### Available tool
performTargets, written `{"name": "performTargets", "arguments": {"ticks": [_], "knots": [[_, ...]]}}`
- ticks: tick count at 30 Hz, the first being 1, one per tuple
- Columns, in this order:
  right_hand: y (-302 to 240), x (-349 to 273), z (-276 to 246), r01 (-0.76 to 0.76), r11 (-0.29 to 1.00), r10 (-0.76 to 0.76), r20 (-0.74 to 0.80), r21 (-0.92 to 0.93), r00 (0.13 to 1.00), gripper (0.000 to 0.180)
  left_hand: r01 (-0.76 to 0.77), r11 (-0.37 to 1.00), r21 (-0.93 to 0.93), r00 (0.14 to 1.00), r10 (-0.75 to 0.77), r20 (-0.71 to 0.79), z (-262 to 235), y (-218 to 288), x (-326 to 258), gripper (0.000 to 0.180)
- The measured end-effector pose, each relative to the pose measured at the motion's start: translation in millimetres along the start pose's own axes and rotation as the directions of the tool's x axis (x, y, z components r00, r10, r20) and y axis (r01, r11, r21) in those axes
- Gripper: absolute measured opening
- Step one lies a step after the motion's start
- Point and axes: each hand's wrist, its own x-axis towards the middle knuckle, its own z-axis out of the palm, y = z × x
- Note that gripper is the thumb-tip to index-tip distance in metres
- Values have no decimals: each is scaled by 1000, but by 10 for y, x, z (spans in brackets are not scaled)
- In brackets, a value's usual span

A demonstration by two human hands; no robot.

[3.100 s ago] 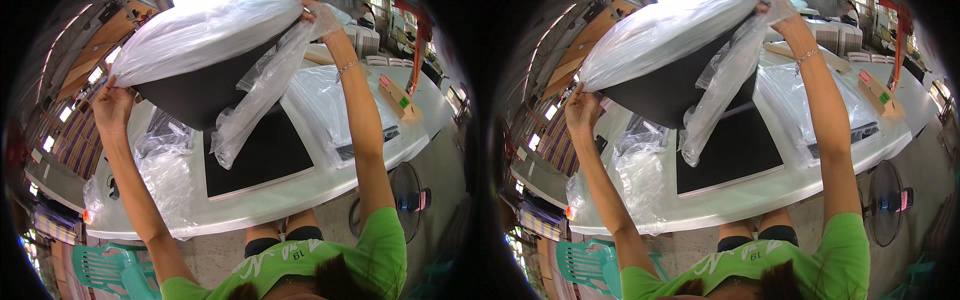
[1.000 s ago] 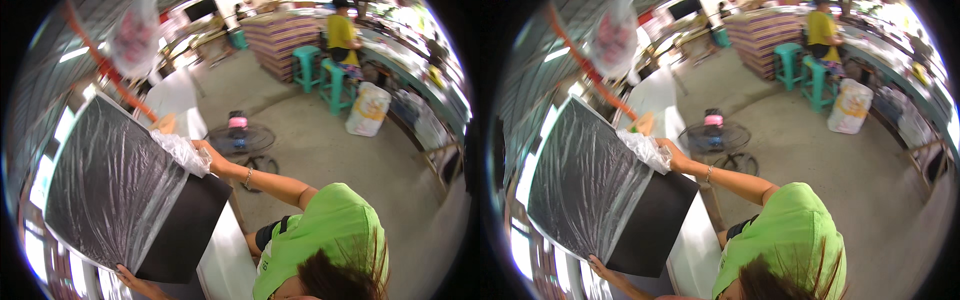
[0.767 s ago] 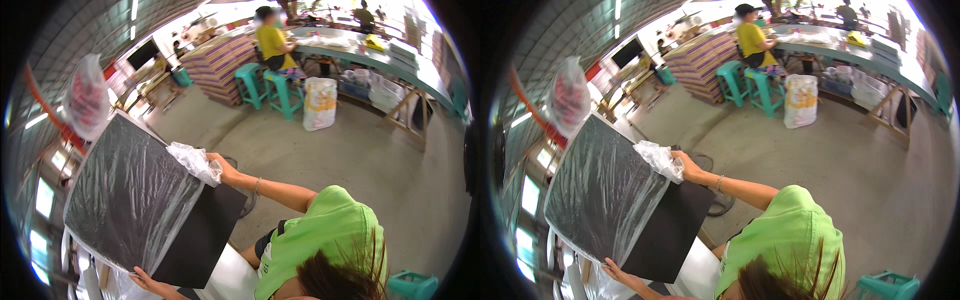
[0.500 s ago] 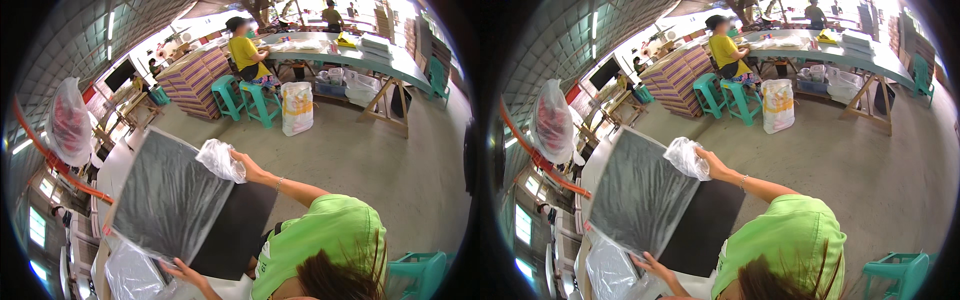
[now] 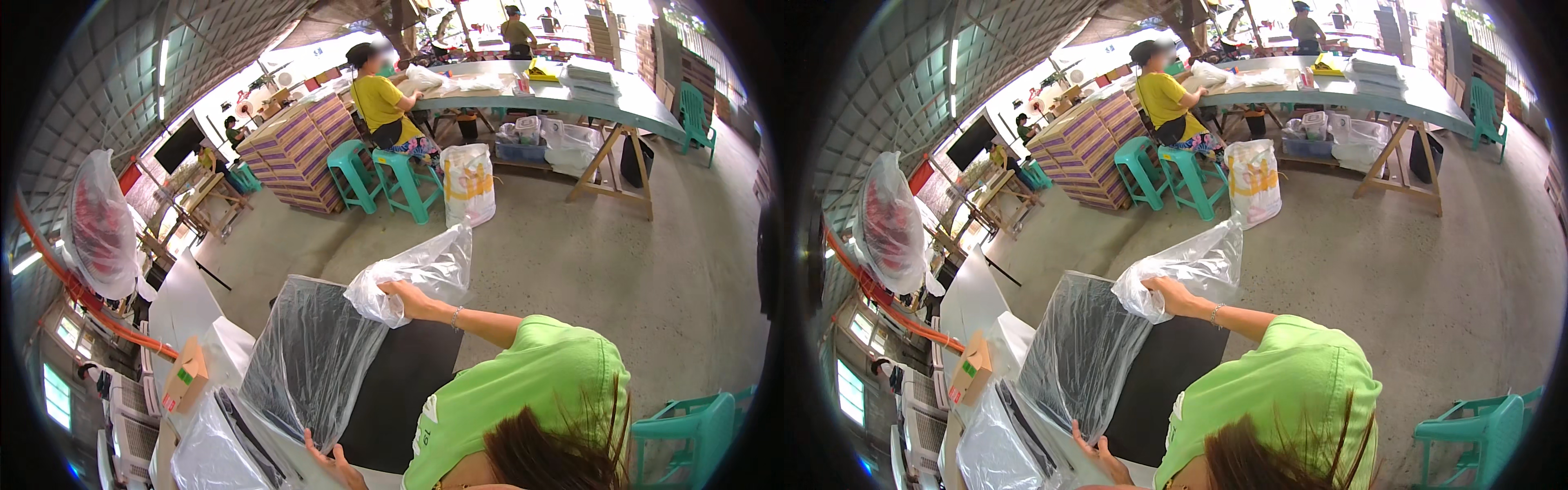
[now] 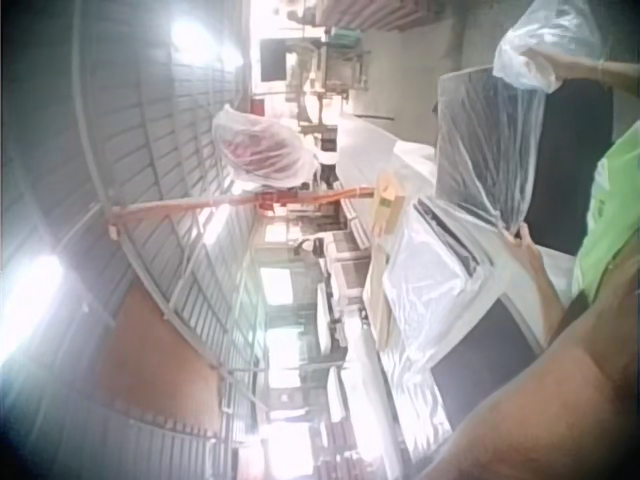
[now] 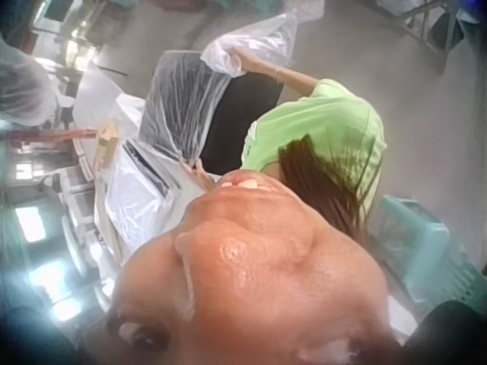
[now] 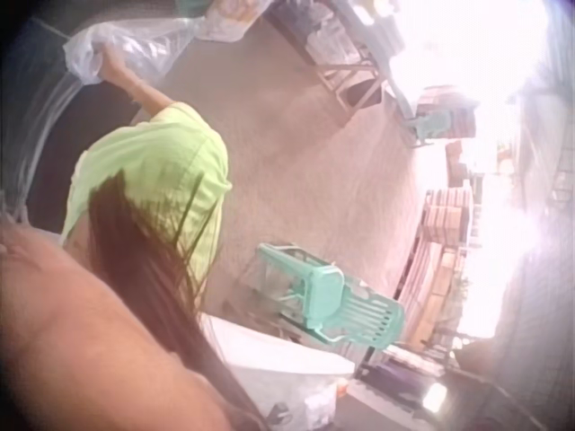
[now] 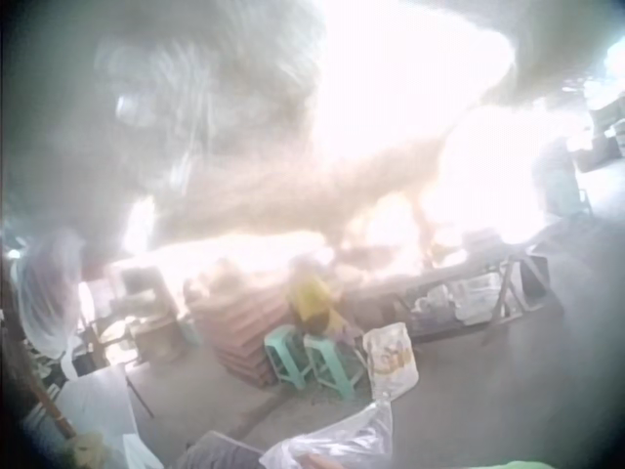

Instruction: The person wraps black and white panels in clear plastic sheeting by hand, smoothing the plastic over the surfaces and folding the edges.

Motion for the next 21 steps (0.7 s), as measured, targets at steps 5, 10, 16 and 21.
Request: {"name": "performTargets", "arguments": {"ticks": [5, 10, 16, 21], "knots": [[203, -82, 63, 79, 995, -83, -61, -56, 995, 36, 49, 982, -184, 997, -38, 63, -27, -362, 95, 46], [194, -98, 79, 156, 987, -159, -79, -41, 984, 39, 79, 963, -257, 990, -106, -94, 22, -583, 174, 34], [265, -112, 112, 107, 993, -108, -10, -56, 994, 46, 64, 948, -312, 990, -100, -100, 76, -783, 169, 35], [582, -231, -12, 161, 925, -156, -44, 345, 987, 46, 93, 996, -15, 978, -94, -184, -25, -593, 155, 30]]}}
